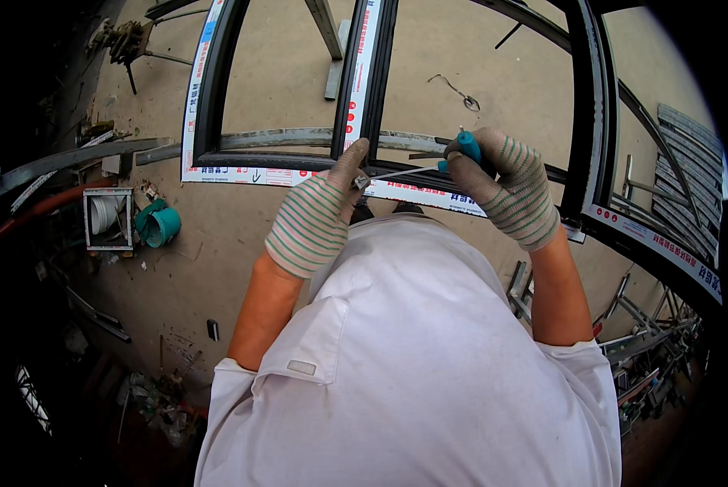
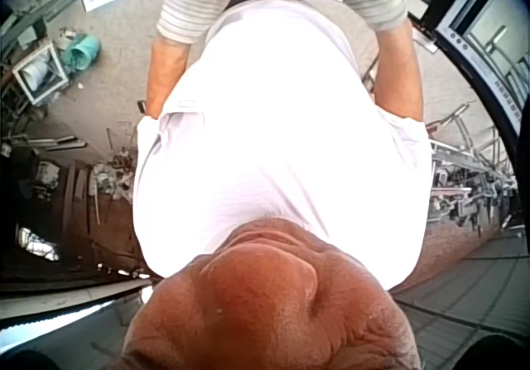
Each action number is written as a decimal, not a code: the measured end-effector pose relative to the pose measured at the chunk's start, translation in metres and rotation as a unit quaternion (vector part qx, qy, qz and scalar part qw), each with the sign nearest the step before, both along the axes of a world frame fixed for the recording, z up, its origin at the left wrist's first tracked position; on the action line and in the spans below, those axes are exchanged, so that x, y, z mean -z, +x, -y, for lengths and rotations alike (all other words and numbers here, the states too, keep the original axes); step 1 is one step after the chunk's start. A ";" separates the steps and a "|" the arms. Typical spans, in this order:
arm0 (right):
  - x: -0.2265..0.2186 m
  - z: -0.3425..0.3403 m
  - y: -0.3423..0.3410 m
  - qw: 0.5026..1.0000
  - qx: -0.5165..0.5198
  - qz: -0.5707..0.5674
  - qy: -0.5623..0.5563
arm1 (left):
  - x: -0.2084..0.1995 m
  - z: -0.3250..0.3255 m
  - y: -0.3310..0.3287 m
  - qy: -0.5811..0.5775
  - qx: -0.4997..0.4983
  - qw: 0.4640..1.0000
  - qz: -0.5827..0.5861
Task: The person retrieves small hardware pieces from a metal bowl and uses a screwdriver to install them into a window frame. They then use a utility knife to trim or adjust sealant or tape along the frame edges.
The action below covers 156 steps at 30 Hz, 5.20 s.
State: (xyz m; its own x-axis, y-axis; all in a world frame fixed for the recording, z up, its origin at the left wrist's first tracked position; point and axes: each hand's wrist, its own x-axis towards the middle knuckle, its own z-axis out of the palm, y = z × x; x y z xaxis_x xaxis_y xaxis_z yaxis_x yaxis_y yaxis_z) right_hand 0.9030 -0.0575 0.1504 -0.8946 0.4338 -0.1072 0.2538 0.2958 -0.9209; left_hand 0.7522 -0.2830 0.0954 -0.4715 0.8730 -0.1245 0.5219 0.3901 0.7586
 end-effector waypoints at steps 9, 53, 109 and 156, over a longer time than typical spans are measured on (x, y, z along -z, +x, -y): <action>0.038 -0.008 0.016 0.989 0.064 0.057 -0.121 | 0.002 -0.001 -0.005 0.112 -0.014 0.993 0.040; 0.054 -0.042 -0.052 0.857 -0.198 0.042 0.473 | 0.089 -0.098 -0.041 -0.091 -0.081 0.966 -0.228; 0.006 -0.021 -0.123 0.703 -0.426 0.068 0.566 | 0.093 -0.089 -0.040 -0.055 -0.222 0.963 -0.140; 0.014 -0.003 -0.119 0.876 -0.124 0.244 0.396 | 0.093 -0.095 -0.052 0.001 -0.064 0.959 -0.277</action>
